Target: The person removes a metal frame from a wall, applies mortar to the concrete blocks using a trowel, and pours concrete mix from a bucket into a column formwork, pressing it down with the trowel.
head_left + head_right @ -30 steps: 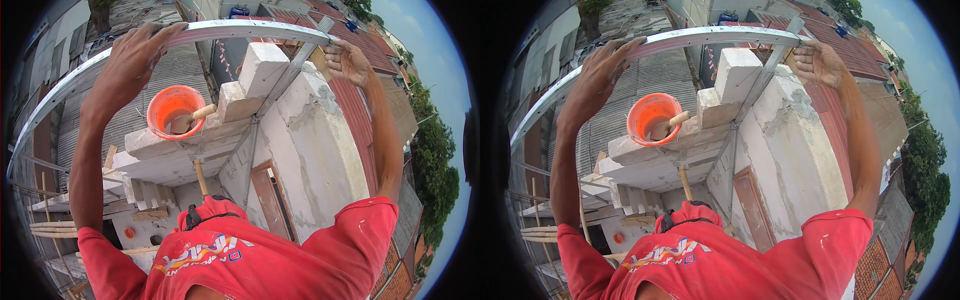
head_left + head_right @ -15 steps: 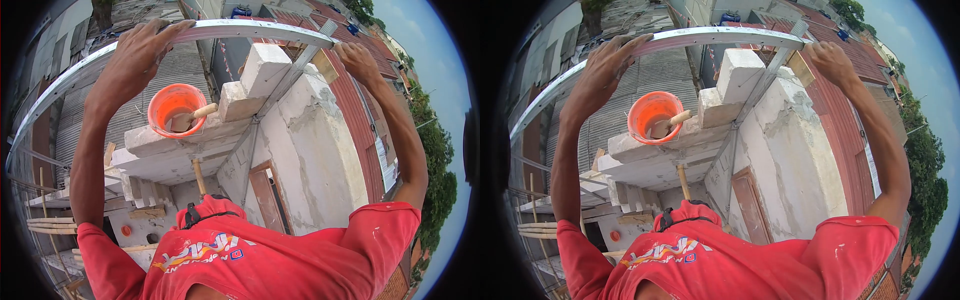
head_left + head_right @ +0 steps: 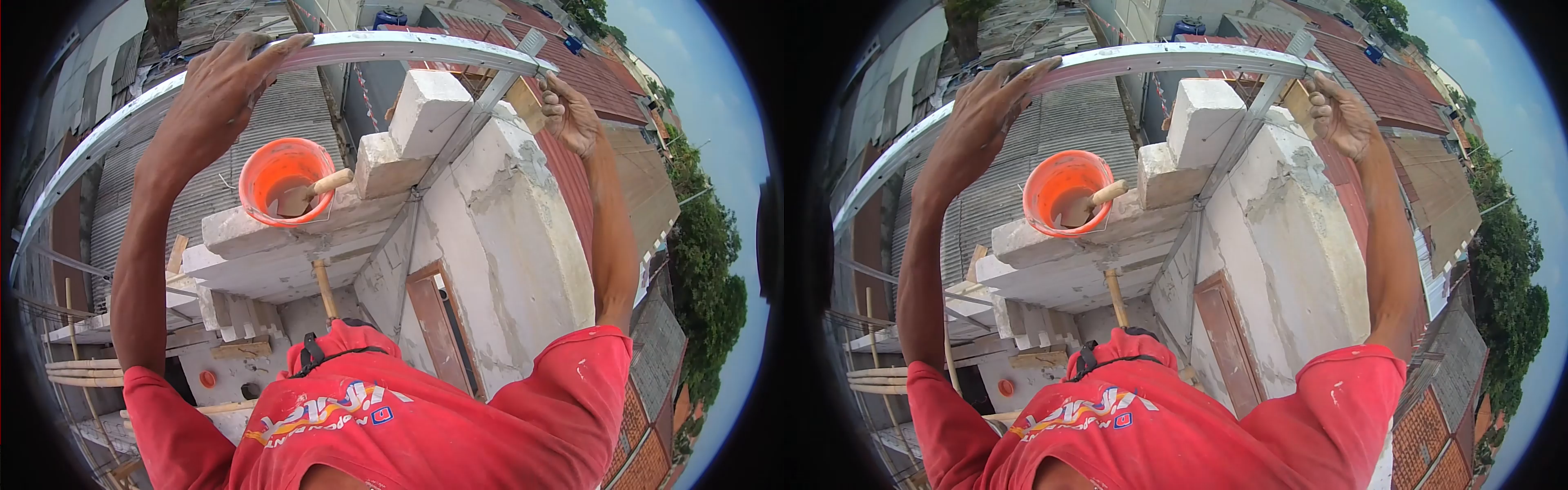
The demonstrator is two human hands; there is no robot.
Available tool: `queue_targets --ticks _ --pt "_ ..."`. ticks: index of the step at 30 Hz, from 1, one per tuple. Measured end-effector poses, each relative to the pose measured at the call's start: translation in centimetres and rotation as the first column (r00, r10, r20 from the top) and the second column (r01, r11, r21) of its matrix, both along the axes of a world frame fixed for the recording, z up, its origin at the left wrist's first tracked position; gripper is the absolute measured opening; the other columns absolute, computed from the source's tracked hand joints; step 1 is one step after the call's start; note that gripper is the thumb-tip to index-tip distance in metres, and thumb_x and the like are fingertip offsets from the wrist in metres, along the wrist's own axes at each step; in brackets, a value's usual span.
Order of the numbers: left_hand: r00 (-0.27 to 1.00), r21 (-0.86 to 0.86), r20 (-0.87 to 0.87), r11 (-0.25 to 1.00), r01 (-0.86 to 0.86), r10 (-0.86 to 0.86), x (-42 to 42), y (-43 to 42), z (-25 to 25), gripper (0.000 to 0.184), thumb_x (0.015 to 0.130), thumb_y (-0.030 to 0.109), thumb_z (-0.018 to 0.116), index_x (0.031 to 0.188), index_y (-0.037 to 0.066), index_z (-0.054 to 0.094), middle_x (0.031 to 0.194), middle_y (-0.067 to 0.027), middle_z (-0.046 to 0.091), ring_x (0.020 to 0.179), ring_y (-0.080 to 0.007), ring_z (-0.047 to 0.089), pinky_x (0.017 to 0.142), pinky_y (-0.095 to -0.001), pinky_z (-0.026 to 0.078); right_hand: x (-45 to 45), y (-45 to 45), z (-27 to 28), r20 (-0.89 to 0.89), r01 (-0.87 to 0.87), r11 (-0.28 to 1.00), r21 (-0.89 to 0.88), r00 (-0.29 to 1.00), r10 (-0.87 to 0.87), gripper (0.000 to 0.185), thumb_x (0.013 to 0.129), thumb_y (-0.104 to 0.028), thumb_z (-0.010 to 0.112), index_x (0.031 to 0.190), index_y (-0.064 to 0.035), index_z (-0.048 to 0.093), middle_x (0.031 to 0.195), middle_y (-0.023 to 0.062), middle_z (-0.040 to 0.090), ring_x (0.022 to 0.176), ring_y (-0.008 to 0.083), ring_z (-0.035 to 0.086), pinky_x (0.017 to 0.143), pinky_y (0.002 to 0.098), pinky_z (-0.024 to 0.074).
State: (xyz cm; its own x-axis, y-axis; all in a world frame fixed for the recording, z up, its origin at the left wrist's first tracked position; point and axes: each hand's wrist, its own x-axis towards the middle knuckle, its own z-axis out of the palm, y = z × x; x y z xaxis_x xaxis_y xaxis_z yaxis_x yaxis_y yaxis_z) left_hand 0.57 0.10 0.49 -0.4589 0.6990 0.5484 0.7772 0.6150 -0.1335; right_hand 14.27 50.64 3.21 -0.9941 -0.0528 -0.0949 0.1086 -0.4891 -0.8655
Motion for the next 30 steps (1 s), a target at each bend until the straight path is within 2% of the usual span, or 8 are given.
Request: queue_targets --ticks 5,6,9,11,17,20,23,30 --pt "1.000 0.008 0.017 1.000 0.008 -0.008 0.1 0.1 0.1 0.055 0.099 0.014 0.055 0.151 0.027 0.043 0.116 -0.0088 0.057 0.109 -0.0259 0.055 0.105 -0.0472 0.043 -1.4 0.3 -3.2 -0.146 0.078 0.993 -0.085 0.985 -0.090 0.028 0.105 -0.028 0.054 0.101 -0.0021 0.061 0.065 -0.0012 0.060 0.053 0.0039 0.057 0.044 0.0214 0.0433" --pt "1.000 0.016 0.000 1.000 0.018 -0.018 0.0 0.1 0.0 0.055 0.099 0.014 0.055 0.151 0.027 0.043 0.116 -0.0088 0.057 0.109 -0.0259 0.055 0.105 -0.0474 0.043 -1.1 0.0 -2.8 -0.161 0.199 0.944 0.261 0.974 -0.161 0.025 0.104 -0.026 0.054 0.101 -0.0031 0.061 0.066 -0.0010 0.060 0.055 0.0055 0.058 0.045 0.0234 0.0441" --pt "1.000 -0.002 0.003 1.000 0.007 -0.007 0.3 0.0 0.2 0.055 0.099 0.014 0.056 0.151 0.028 0.044 0.114 -0.0084 0.057 0.108 -0.0254 0.056 0.105 -0.0481 0.044 -0.6 -0.4 -0.7 -0.473 0.474 0.001 0.881 0.880 -0.053 0.017 0.102 -0.021 0.055 0.100 -0.0048 0.060 0.068 0.0021 0.063 0.059 0.0129 0.062 0.052 0.0302 0.0473" --pt "1.000 0.003 0.014 1.000 0.013 -0.013 0.2 0.0 0.1 0.056 0.099 0.014 0.056 0.151 0.028 0.044 0.112 -0.0082 0.056 0.107 -0.0254 0.055 0.104 -0.0478 0.044 -0.6 0.7 0.2 -0.438 0.646 -0.716 0.266 0.743 0.507 0.013 0.099 -0.017 0.056 0.099 -0.0047 0.059 0.071 0.0071 0.065 0.064 0.0214 0.065 0.057 0.0360 0.0508" --pt "0.998 -0.009 0.067 1.000 -0.004 0.005 0.8 0.1 0.7 0.055 0.098 0.014 0.056 0.151 0.028 0.044 0.109 -0.0079 0.056 0.104 -0.0250 0.055 0.101 -0.0475 0.045 0.1 0.0 3.4 -0.224 0.387 -0.876 0.290 0.917 0.331 0.018 0.100 -0.021 0.053 0.097 -0.0045 0.060 0.079 0.0099 0.066 0.072 0.0237 0.066 0.059 0.0404 0.0514" --pt "0.999 0.018 0.052 1.000 0.009 -0.010 0.3 0.1 0.5 0.055 0.098 0.014 0.056 0.151 0.028 0.045 0.108 -0.0074 0.056 0.102 -0.0247 0.055 0.099 -0.0473 0.045 0.2 -2.1 2.9 -0.270 0.205 -0.226 0.952 0.913 -0.307 0.023 0.103 -0.024 0.050 0.095 -0.0060 0.062 0.079 0.0059 0.066 0.070 0.0181 0.066 0.055 0.0371 0.0512" --pt "0.999 0.031 0.019 0.999 0.029 -0.029 0.1 0.0 0.1 0.056 0.098 0.013 0.056 0.151 0.028 0.044 0.108 -0.0072 0.056 0.101 -0.0246 0.055 0.099 -0.0471 0.044 0.7 -3.5 1.8 0.079 0.237 0.755 0.611 0.931 -0.356 0.027 0.106 -0.027 0.048 0.097 -0.0049 0.061 0.075 0.0023 0.061 0.062 0.0122 0.060 0.050 0.0306 0.0486" --pt "0.999 0.015 0.041 1.000 0.006 -0.006 0.2 0.1 0.1 0.056 0.098 0.012 0.055 0.150 0.029 0.045 0.111 -0.0077 0.056 0.106 -0.0254 0.055 0.100 -0.0466 0.044 -1.5 -1.8 -0.5 0.043 0.277 0.961 0.014 0.960 -0.277 0.019 0.104 -0.020 0.049 0.101 -0.0037 0.058 0.068 0.0014 0.055 0.049 0.0141 0.050 0.047 0.0303 0.0459"
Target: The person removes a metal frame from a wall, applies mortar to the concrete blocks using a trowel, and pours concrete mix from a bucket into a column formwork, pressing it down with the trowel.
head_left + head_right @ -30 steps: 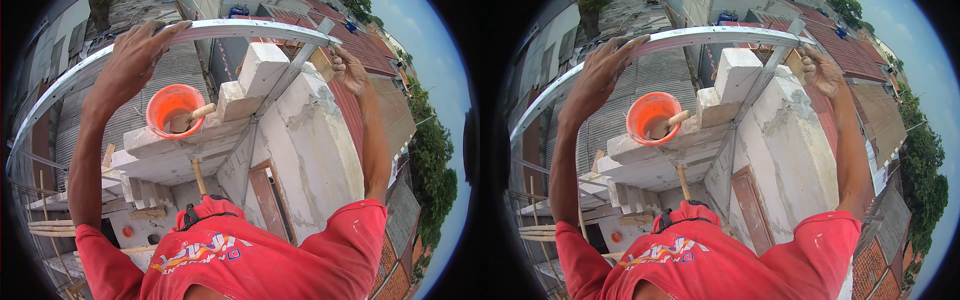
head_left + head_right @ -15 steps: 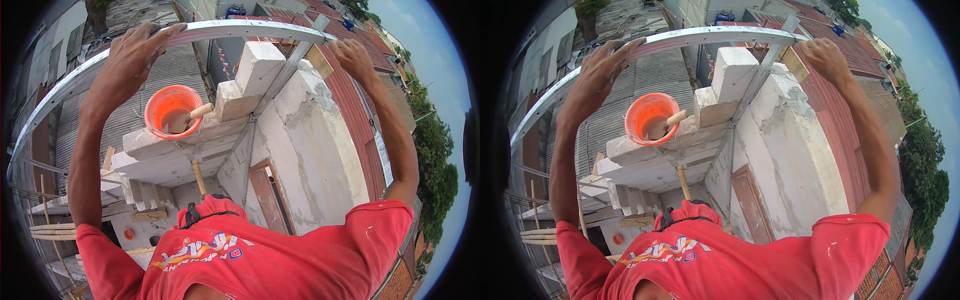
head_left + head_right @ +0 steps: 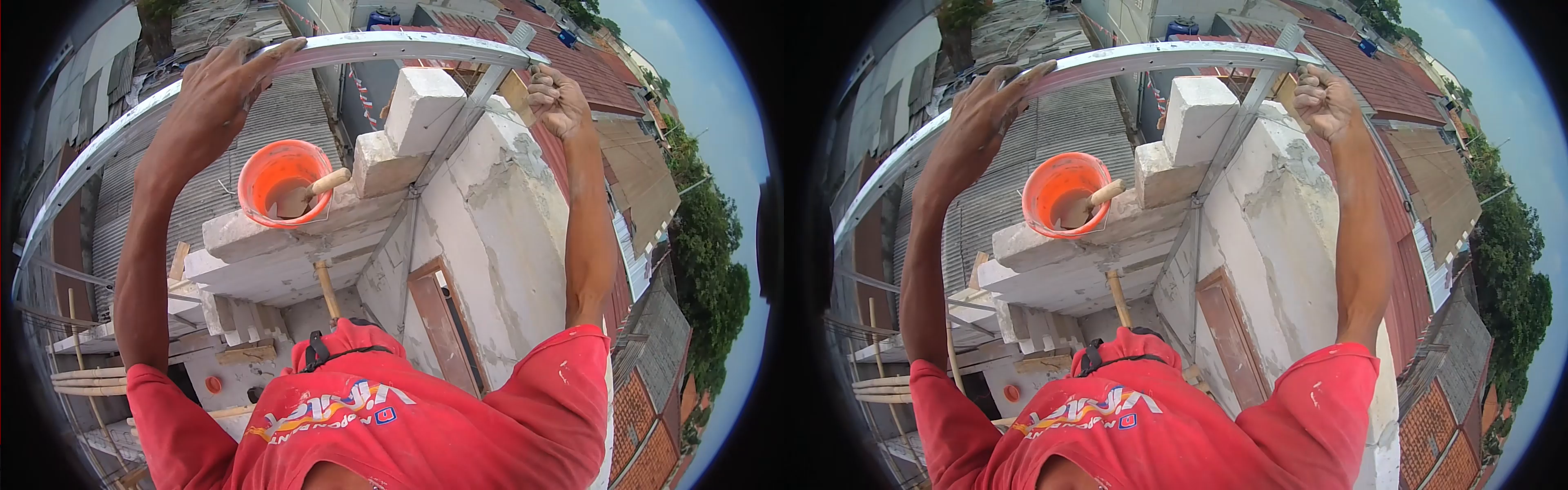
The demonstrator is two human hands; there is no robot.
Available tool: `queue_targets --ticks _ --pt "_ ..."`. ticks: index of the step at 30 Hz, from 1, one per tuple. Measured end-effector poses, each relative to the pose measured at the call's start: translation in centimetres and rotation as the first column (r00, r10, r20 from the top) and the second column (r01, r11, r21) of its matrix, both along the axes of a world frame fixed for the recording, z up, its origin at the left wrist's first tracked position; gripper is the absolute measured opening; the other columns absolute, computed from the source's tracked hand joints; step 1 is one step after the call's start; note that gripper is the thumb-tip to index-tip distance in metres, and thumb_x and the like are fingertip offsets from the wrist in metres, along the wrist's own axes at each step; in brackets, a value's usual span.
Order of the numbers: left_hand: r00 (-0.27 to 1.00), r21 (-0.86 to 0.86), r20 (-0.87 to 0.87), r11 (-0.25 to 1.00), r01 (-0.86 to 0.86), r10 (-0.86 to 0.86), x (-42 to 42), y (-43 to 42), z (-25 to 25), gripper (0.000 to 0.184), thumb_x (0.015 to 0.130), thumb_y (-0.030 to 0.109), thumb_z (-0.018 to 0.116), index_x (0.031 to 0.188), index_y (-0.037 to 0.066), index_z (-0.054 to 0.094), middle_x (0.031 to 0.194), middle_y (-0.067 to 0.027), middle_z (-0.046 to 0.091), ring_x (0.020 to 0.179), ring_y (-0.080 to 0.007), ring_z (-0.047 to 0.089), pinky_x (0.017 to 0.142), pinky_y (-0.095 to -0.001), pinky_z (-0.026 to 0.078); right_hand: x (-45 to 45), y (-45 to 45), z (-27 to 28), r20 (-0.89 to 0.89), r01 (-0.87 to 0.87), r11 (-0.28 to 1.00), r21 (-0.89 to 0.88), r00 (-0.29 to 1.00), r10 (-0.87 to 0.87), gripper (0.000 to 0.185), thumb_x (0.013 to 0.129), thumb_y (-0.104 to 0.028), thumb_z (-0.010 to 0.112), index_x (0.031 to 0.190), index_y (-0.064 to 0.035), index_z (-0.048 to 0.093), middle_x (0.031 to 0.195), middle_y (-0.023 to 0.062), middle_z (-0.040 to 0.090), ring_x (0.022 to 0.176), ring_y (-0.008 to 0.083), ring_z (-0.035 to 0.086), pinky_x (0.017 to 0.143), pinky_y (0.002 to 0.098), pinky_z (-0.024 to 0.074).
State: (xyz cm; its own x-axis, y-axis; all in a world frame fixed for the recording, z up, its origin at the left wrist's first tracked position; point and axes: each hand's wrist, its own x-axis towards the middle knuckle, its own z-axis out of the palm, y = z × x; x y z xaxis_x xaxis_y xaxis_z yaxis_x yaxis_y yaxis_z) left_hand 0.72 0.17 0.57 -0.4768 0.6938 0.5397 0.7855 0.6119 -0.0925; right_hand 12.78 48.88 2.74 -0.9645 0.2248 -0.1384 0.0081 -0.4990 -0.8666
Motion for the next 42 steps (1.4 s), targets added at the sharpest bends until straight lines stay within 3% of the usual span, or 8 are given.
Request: queue_targets --ticks 3,7,13,17,29,32,35,42 --pt "0.999 -0.021 0.018 0.999 -0.033 0.034 0.5 0.2 0.5 0.055 0.099 0.013 0.055 0.151 0.029 0.045 0.111 -0.0078 0.056 0.106 -0.0255 0.055 0.099 -0.0465 0.044 -0.4 -0.5 -0.5 -0.094 0.236 0.828 0.509 0.971 -0.218 0.014 0.103 -0.016 0.050 0.102 -0.0034 0.056 0.065 0.0015 0.053 0.044 0.0161 0.046 0.046 0.0315 0.0452" --pt "0.999 -0.013 0.040 1.000 -0.003 0.003 -0.2 0.0 0.6 0.053 0.100 0.015 0.054 0.151 0.029 0.045 0.111 -0.0084 0.056 0.106 -0.0261 0.055 0.099 -0.0477 0.043 1.0 -0.1 -1.2 -0.417 0.339 -0.912 0.232 0.881 0.222 0.012 0.097 -0.015 0.057 0.105 -0.0056 0.055 0.069 0.0033 0.058 0.057 0.0198 0.059 0.053 0.0357 0.0497" --pt "0.999 -0.017 0.042 1.000 -0.003 0.004 0.1 0.0 1.1 0.052 0.100 0.016 0.054 0.150 0.027 0.046 0.115 -0.0099 0.057 0.109 -0.0272 0.056 0.101 -0.0485 0.043 2.2 -0.2 1.4 -0.182 0.133 -0.829 0.544 0.983 0.038 0.025 0.103 -0.024 0.051 0.115 -0.0040 0.058 0.095 0.0067 0.066 0.077 0.0190 0.067 0.066 0.0365 0.0550" --pt "0.998 -0.013 0.051 0.999 -0.031 0.031 -0.1 -0.1 0.4 0.052 0.100 0.017 0.054 0.150 0.027 0.046 0.120 -0.0113 0.057 0.113 -0.0280 0.056 0.104 -0.0488 0.043 3.2 -1.4 0.9 0.050 -0.026 0.855 0.518 0.999 0.000 0.036 0.107 -0.030 0.043 0.120 -0.0014 0.059 0.107 0.0105 0.070 0.086 0.0199 0.071 0.073 0.0375 0.0585" --pt "0.999 0.006 0.031 1.000 0.004 -0.004 0.0 -0.1 0.3 0.053 0.098 0.015 0.056 0.149 0.027 0.047 0.115 -0.0109 0.057 0.110 -0.0272 0.056 0.103 -0.0488 0.043 -0.8 -0.9 -3.5 -0.279 -0.130 0.984 0.123 0.947 0.160 0.024 0.107 -0.022 0.047 0.105 -0.0005 0.058 0.071 0.0014 0.054 0.059 0.0110 0.047 0.057 0.0269 0.0431" --pt "0.999 0.018 0.034 1.000 0.015 -0.015 -0.1 0.0 0.4 0.052 0.098 0.014 0.057 0.148 0.026 0.048 0.109 -0.0107 0.057 0.106 -0.0270 0.056 0.101 -0.0489 0.044 0.1 0.3 -1.7 -0.110 0.126 0.175 0.977 0.989 -0.100 0.017 0.103 -0.020 0.052 0.101 -0.0042 0.057 0.069 0.0014 0.053 0.058 0.0129 0.047 0.058 0.0308 0.0421" --pt "0.999 0.026 0.040 0.999 0.036 -0.037 -0.5 0.0 0.2 0.052 0.098 0.014 0.056 0.148 0.026 0.049 0.106 -0.0109 0.057 0.103 -0.0268 0.057 0.099 -0.0493 0.045 0.4 1.6 -0.5 -0.246 0.136 -0.882 0.450 0.969 0.024 0.018 0.098 -0.021 0.058 0.102 -0.0036 0.057 0.068 0.0051 0.056 0.062 0.0187 0.055 0.064 0.0358 0.0454" --pt "0.994 -0.033 0.102 0.999 -0.033 0.036 0.3 0.3 1.2 0.053 0.099 0.016 0.056 0.150 0.027 0.047 0.108 -0.0112 0.058 0.104 -0.0261 0.057 0.099 -0.0484 0.046 0.7 1.4 3.9 -0.066 0.095 -0.965 0.246 0.995 0.081 0.026 0.102 -0.028 0.053 0.104 -0.0034 0.060 0.085 0.0080 0.065 0.072 0.0217 0.064 0.066 0.0391 0.0520"
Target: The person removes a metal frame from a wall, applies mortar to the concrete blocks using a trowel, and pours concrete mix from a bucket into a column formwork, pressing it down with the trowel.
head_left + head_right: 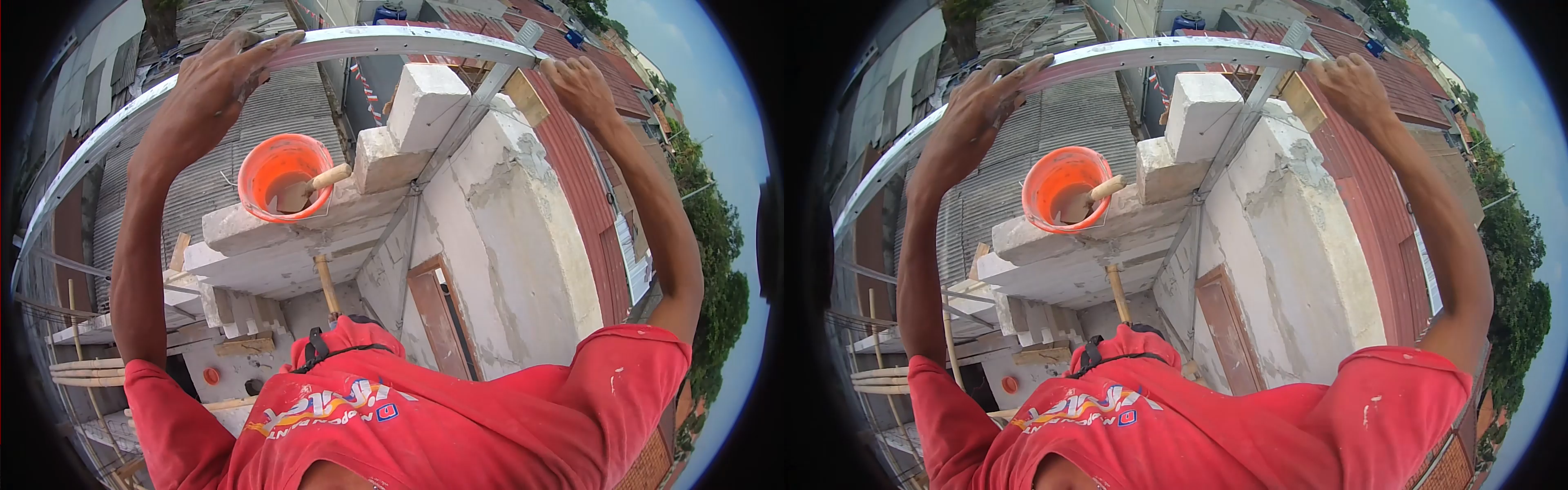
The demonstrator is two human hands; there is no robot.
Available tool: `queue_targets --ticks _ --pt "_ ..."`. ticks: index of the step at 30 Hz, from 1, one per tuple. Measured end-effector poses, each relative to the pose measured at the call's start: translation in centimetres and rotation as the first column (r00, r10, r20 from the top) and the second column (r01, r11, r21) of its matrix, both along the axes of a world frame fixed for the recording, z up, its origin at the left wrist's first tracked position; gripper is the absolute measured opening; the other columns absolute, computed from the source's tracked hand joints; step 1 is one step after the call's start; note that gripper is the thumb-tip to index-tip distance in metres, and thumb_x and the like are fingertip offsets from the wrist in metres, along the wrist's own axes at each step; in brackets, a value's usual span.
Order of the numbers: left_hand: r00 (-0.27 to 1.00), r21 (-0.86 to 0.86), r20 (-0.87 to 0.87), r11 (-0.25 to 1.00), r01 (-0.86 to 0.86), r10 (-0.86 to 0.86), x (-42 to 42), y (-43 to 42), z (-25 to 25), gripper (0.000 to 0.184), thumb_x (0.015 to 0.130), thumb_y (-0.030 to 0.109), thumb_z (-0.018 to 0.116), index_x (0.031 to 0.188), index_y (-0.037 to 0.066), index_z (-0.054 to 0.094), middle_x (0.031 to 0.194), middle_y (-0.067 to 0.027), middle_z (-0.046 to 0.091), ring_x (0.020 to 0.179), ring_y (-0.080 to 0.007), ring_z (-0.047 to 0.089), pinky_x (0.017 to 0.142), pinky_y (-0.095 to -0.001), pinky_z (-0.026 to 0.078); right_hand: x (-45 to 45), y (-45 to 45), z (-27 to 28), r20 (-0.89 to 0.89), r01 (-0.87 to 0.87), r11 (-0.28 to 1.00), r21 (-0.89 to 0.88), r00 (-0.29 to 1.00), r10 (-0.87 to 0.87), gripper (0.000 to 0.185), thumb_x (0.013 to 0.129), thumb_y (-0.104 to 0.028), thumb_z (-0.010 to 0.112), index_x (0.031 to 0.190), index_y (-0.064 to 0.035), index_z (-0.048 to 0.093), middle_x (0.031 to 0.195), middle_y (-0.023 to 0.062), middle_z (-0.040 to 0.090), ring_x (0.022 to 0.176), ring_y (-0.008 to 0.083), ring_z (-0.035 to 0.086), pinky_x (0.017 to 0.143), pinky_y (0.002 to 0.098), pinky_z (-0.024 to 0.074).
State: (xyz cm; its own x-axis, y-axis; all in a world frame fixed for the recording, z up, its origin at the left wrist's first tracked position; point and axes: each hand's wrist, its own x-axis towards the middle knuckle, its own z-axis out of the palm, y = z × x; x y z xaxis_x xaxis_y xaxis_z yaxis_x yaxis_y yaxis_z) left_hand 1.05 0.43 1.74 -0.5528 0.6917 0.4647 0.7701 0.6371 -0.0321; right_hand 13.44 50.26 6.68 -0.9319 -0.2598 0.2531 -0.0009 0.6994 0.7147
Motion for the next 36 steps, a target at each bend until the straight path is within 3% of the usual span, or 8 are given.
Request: queue_targets --ticks 2,5,16,20,28,31,32,36 --pt "0.995 0.041 -0.082 0.998 0.052 -0.049 -0.6 -0.4 -0.4 0.053 0.099 0.016 0.056 0.150 0.027 0.046 0.113 -0.0109 0.058 0.107 -0.0261 0.057 0.100 -0.0481 0.046 0.3 -1.2 -1.1 0.009 0.149 0.842 -0.519 0.986 -0.169 0.029 0.103 -0.030 0.052 0.104 -0.0033 0.061 0.090 0.0088 0.067 0.075 0.0225 0.066 0.066 0.0401 0.0539" --pt "0.997 0.030 -0.061 0.998 0.052 -0.050 -0.3 -0.4 -0.6 0.053 0.099 0.017 0.055 0.150 0.027 0.046 0.118 -0.0102 0.057 0.110 -0.0264 0.057 0.102 -0.0479 0.045 0.8 0.8 -3.1 0.062 0.253 -0.817 -0.519 0.964 0.259 0.036 0.106 -0.033 0.046 0.103 -0.0005 0.061 0.089 0.0096 0.065 0.074 0.0189 0.065 0.059 0.0340 0.0540" --pt "0.999 0.011 -0.038 1.000 0.030 -0.029 0.1 -0.2 -0.2 0.052 0.100 0.017 0.054 0.151 0.027 0.045 0.113 -0.0097 0.056 0.107 -0.0262 0.056 0.100 -0.0472 0.044 -1.0 0.0 -3.0 0.028 0.115 -0.834 -0.540 0.993 0.118 0.021 0.104 -0.019 0.048 0.098 -0.0021 0.058 0.073 0.0016 0.059 0.051 0.0139 0.050 0.051 0.0285 0.0471" --pt "0.998 0.047 -0.034 0.997 0.063 -0.061 -0.5 -0.1 -0.4 0.051 0.101 0.017 0.053 0.150 0.027 0.046 0.111 -0.0099 0.057 0.106 -0.0264 0.056 0.100 -0.0473 0.044 -0.5 -2.3 -4.4 -0.284 -0.043 0.932 -0.359 0.957 -0.065 0.012 0.101 -0.016 0.052 0.100 -0.0049 0.057 0.071 0.0047 0.061 0.053 0.0195 0.058 0.053 0.0368 0.0494" --pt "0.996 0.041 -0.044 0.996 0.075 -0.073 -0.6 -0.3 -0.4 0.050 0.100 0.017 0.054 0.149 0.024 0.048 0.110 -0.0099 0.057 0.106 -0.0264 0.056 0.101 -0.0471 0.043 0.6 -0.1 -1.3 -0.079 -0.125 0.992 -0.019 0.989 0.123 0.029 0.103 -0.033 0.050 0.108 -0.0043 0.056 0.081 0.0070 0.065 0.066 0.0216 0.065 0.061 0.0369 0.0541" --pt "0.996 0.058 -0.049 0.995 0.077 -0.074 -0.3 -0.5 -0.6 0.050 0.100 0.017 0.054 0.149 0.024 0.048 0.111 -0.0103 0.058 0.107 -0.0266 0.056 0.101 -0.0478 0.044 1.3 -2.0 -2.7 0.066 0.082 0.131 -0.988 0.991 -0.120 0.034 0.105 -0.035 0.047 0.111 -0.0030 0.056 0.081 0.0043 0.064 0.065 0.0172 0.063 0.060 0.0337 0.0542" --pt "0.995 0.060 -0.066 0.995 0.083 -0.079 -0.4 -0.5 -0.7 0.050 0.100 0.017 0.055 0.149 0.024 0.048 0.112 -0.0104 0.058 0.108 -0.0268 0.056 0.101 -0.0482 0.044 1.4 -2.8 -3.3 0.193 0.125 -0.453 -0.883 0.975 -0.108 0.035 0.106 -0.035 0.046 0.113 -0.0025 0.057 0.081 0.0029 0.063 0.064 0.0149 0.062 0.059 0.0320 0.0539" --pt "1.000 0.017 0.013 1.000 0.000 0.000 0.5 0.1 0.2 0.049 0.099 0.015 0.056 0.147 0.023 0.050 0.115 -0.0109 0.058 0.111 -0.0281 0.057 0.102 -0.0495 0.044 1.4 -4.2 -3.3 -0.034 0.091 -0.872 -0.482 0.992 0.123 0.030 0.106 -0.028 0.049 0.113 -0.0003 0.057 0.077 0.0003 0.059 0.062 0.0086 0.057 0.054 0.0261 0.0497"
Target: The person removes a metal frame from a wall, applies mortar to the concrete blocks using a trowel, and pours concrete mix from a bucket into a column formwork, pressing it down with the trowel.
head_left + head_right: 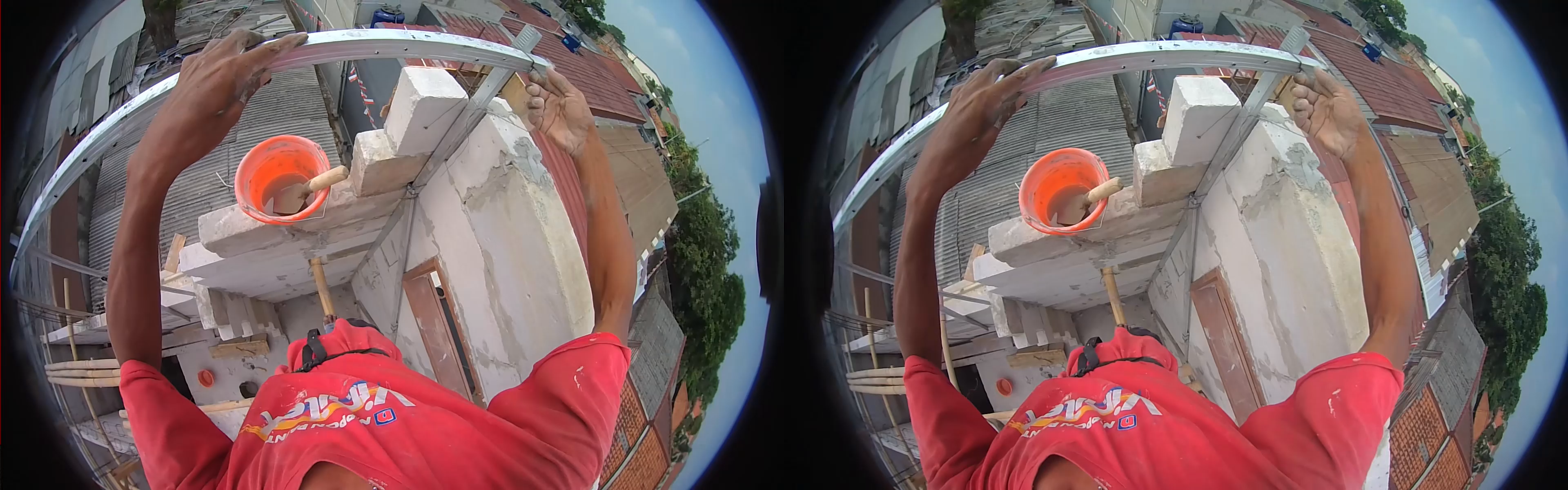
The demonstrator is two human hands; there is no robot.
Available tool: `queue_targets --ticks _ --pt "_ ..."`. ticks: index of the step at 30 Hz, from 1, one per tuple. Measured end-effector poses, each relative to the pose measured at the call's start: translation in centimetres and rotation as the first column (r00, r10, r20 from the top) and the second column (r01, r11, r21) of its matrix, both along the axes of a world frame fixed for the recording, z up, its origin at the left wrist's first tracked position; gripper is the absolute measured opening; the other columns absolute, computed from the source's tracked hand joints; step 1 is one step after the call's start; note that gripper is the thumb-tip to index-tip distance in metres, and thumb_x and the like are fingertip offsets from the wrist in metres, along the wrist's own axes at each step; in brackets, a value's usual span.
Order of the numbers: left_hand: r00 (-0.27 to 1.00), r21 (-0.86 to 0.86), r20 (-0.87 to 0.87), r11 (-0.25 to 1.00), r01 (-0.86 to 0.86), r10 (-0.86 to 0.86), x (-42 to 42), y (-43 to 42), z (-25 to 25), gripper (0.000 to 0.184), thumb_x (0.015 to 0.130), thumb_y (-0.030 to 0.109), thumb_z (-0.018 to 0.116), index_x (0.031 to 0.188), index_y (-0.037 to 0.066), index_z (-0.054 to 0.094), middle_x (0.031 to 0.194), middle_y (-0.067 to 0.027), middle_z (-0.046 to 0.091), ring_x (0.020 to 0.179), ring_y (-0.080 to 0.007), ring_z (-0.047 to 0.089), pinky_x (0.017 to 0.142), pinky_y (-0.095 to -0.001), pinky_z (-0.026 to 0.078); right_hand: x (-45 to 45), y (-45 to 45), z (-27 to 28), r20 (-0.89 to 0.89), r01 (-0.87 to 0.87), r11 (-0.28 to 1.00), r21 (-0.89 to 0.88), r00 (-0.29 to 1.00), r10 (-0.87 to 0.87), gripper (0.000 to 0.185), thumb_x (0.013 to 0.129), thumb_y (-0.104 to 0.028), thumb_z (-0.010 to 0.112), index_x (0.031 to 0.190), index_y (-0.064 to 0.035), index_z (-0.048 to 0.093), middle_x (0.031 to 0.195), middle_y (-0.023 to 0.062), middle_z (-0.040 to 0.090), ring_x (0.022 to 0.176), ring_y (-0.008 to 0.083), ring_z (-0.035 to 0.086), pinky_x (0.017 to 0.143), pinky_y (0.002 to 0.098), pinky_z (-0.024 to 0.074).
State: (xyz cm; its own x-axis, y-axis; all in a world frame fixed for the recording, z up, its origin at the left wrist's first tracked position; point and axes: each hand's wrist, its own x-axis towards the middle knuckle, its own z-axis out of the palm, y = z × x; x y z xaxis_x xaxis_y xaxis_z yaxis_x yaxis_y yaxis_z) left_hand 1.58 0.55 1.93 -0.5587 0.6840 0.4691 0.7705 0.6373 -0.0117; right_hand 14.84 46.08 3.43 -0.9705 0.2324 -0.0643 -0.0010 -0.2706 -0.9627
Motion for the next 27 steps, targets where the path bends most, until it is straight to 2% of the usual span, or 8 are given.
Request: queue_targets --ticks 5,8,10,11,14,18,21,27 --pt "0.995 0.033 -0.083 0.998 0.051 -0.048 -1.4 -0.4 -1.1 0.052 0.098 0.012 0.056 0.148 0.025 0.049 0.116 -0.0111 0.058 0.112 -0.0282 0.058 0.104 -0.0503 0.044 -2.2 3.9 -1.1 -0.087 -0.110 0.972 -0.208 0.992 0.093 0.018 0.102 -0.016 0.056 0.110 0.0001 0.059 0.070 -0.0008 0.054 0.061 0.0045 0.054 0.050 0.0208 0.0443" --pt "0.992 0.069 -0.093 0.993 0.091 -0.084 -1.7 -0.4 -1.6 0.060 0.094 0.001 0.055 0.148 0.027 0.048 0.111 -0.0112 0.059 0.110 -0.0284 0.058 0.104 -0.0508 0.045 -1.1 1.8 -2.7 -0.152 0.152 0.876 0.459 0.984 -0.091 0.018 0.103 -0.017 0.054 0.108 -0.0005 0.059 0.070 0.0032 0.059 0.060 0.0134 0.059 0.055 0.0310 0.0491" --pt "0.992 0.085 -0.089 0.992 0.094 -0.086 -1.9 -0.3 -1.5 0.064 0.093 -0.004 0.054 0.148 0.029 0.048 0.111 -0.0125 0.060 0.111 -0.0297 0.059 0.105 -0.0517 0.044 -1.6 3.6 -2.5 -0.338 0.337 0.071 0.939 0.941 0.000 0.019 0.102 -0.018 0.054 0.109 -0.0009 0.058 0.074 0.0076 0.063 0.065 0.0221 0.064 0.060 0.0372 0.0506" --pt "0.993 0.085 -0.076 0.992 0.093 -0.086 -1.7 -0.3 -1.6 0.063 0.094 -0.003 0.054 0.148 0.029 0.048 0.115 -0.0137 0.061 0.114 -0.0308 0.058 0.106 -0.0524 0.043 -1.4 4.5 -2.7 -0.367 0.372 -0.406 0.835 0.926 0.094 0.019 0.101 -0.018 0.054 0.109 -0.0011 0.058 0.076 0.0097 0.065 0.068 0.0265 0.066 0.063 0.0403 0.0513" --pt "0.993 0.071 -0.096 0.994 0.081 -0.074 -2.0 -0.3 -2.0 0.059 0.095 -0.001 0.053 0.147 0.028 0.049 0.124 -0.0166 0.061 0.121 -0.0342 0.057 0.109 -0.0550 0.041 -0.6 6.3 0.5 -0.207 0.333 -0.698 0.634 0.943 0.261 0.021 0.098 -0.017 0.053 0.113 -0.0013 0.056 0.087 0.0183 0.068 0.084 0.0375 0.068 0.074 0.0497 0.0525" --pt "0.996 0.061 -0.081 0.997 0.054 -0.049 -0.8 -0.3 -1.2 0.055 0.097 0.003 0.053 0.147 0.026 0.050 0.128 -0.0184 0.060 0.127 -0.0362 0.054 0.110 -0.0576 0.039 -1.6 7.3 3.8 -0.018 0.254 -0.854 0.455 0.961 0.276 0.022 0.097 -0.013 0.051 0.115 -0.0016 0.056 0.090 0.0209 0.068 0.086 0.0377 0.068 0.078 0.0486 0.0541" --pt "0.998 0.048 -0.024 0.997 0.062 -0.061 -0.4 -0.3 -0.5 0.054 0.097 0.006 0.054 0.147 0.026 0.050 0.127 -0.0185 0.061 0.127 -0.0350 0.054 0.109 -0.0564 0.040 -1.9 4.0 5.1 0.117 -0.290 -0.743 0.603 0.954 -0.277 0.020 0.100 -0.015 0.046 0.107 0.0011 0.055 0.099 0.0202 0.067 0.098 0.0399 0.064 0.083 0.0487 0.0513" --pt "0.982 0.039 -0.175 0.996 0.083 -0.075 -0.5 -0.3 -0.8 0.052 0.099 0.009 0.054 0.147 0.026 0.050 0.126 -0.0174 0.061 0.124 -0.0326 0.055 0.108 -0.0552 0.040 -1.6 2.4 6.8 0.041 -0.062 -0.855 0.515 0.998 -0.047 0.029 0.106 -0.021 0.039 0.100 0.0018 0.055 0.099 0.0226 0.066 0.095 0.0431 0.063 0.084 0.0521 0.0500"
